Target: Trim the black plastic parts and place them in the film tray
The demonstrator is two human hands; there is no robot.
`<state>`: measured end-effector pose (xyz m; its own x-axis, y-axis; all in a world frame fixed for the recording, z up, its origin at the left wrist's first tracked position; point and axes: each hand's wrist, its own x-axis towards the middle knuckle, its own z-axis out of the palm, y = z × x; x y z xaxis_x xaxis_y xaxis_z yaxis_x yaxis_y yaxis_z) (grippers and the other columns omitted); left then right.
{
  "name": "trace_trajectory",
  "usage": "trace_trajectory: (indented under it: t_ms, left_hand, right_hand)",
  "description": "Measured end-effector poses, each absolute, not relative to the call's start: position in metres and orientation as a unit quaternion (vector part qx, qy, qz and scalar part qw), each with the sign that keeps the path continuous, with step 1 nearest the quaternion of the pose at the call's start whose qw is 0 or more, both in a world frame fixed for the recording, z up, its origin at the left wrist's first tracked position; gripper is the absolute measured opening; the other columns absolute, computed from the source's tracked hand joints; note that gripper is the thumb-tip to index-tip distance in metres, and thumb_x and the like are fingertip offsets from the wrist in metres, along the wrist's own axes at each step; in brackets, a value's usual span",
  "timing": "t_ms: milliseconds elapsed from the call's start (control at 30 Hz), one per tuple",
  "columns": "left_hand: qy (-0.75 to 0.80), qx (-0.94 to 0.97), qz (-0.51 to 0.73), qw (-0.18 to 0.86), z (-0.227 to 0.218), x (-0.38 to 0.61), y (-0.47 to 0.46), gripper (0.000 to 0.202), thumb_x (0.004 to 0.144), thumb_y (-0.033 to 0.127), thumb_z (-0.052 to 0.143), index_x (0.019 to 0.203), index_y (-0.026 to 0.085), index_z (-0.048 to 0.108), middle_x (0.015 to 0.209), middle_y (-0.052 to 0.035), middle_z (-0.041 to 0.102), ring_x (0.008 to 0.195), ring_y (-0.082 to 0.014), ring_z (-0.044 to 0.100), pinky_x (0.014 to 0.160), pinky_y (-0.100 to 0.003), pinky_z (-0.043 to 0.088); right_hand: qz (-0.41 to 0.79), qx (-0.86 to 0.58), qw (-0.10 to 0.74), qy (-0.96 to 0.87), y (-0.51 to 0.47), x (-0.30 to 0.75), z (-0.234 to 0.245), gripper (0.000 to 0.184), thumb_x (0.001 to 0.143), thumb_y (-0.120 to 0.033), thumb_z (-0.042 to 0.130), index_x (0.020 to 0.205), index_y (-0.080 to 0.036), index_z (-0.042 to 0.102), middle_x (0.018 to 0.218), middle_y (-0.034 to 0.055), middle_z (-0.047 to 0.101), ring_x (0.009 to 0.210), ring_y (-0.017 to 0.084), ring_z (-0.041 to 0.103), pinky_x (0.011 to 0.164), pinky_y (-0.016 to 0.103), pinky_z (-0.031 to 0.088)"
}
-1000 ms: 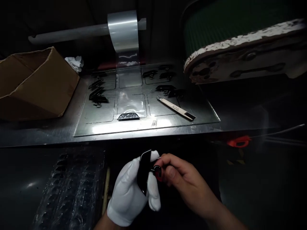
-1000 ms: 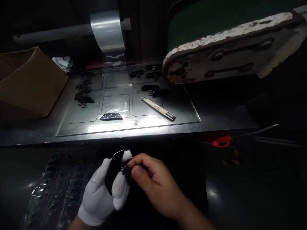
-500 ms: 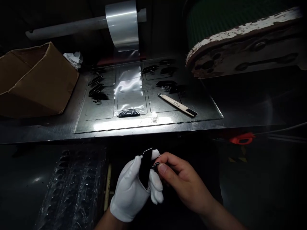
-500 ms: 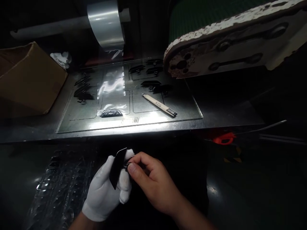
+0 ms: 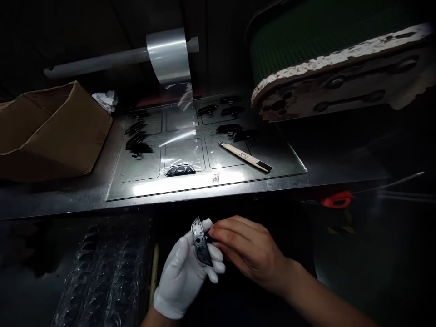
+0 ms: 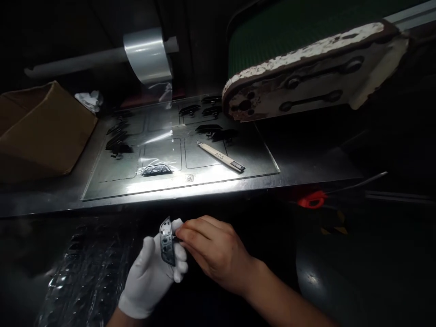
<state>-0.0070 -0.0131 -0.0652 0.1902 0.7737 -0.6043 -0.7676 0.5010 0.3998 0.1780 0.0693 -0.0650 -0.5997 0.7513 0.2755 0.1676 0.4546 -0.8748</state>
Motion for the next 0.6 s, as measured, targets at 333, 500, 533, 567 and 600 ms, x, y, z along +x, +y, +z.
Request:
trace_trajectory:
  t_ms: [333,500,533,567,600]
  left_hand:
    - [0.413,0.093,0.479,0.769,-0.058,-0.001,-0.009,0.045,0.075,0.041,0.086,0.108,0.013,0.073,0.083,-0.0112,0.079,0.073,-0.0214,0.074,0.063,-0.026,0.056]
    - [0.536,0.142,0.367,0.747,-0.04,-0.007,0.002,0.033,0.074,0.03,0.088,0.099,0.012,0.075,0.094,-0.0081,0.076,0.088,-0.0218,0.069,0.081,-0.033,0.056]
    - [0.548,0.139,0.368,0.738,-0.037,-0.008,0.003,0.033,0.08,0.035,0.083,0.103,0.013,0.073,0.1,-0.0076,0.075,0.091,-0.0227,0.069,0.082,-0.037,0.058]
    - [0.55,0.131,0.379,0.733,-0.035,-0.008,0.005,0.034,0.087,0.039,0.077,0.109,0.014,0.071,0.106,-0.0076,0.073,0.093,-0.0237,0.069,0.082,-0.04,0.059]
    - [0.548,0.125,0.391,0.729,-0.033,-0.008,0.007,0.035,0.092,0.041,0.07,0.115,0.015,0.068,0.112,-0.0079,0.071,0.096,-0.0243,0.069,0.083,-0.042,0.06]
  right_hand:
    - [0.774,-0.365,0.162,-0.492,0.075,0.185,-0.059,0.02,0.099,-0.042,0.062,0.105,-0.024,0.069,0.097,0.0012,0.066,0.086,0.015,0.063,0.075,0.025,0.053]
    - [0.647,-0.396,0.201,-0.62,0.069,0.181,-0.057,0.011,0.098,-0.031,0.062,0.091,-0.023,0.065,0.082,0.001,0.062,0.072,0.015,0.06,0.064,0.026,0.05]
    - [0.585,-0.393,0.247,-0.665,0.065,0.179,-0.058,0.002,0.096,-0.025,0.064,0.094,-0.024,0.065,0.081,0.0011,0.062,0.07,0.016,0.06,0.062,0.027,0.051]
    - [0.527,-0.385,0.291,-0.7,0.062,0.176,-0.058,0.008,0.092,-0.02,0.066,0.098,-0.025,0.065,0.079,0.001,0.063,0.067,0.016,0.061,0.06,0.027,0.051]
    - [0.479,-0.376,0.326,-0.723,0.061,0.174,-0.059,0.016,0.089,-0.017,0.068,0.102,-0.026,0.065,0.077,0.0009,0.064,0.065,0.017,0.062,0.059,0.028,0.052]
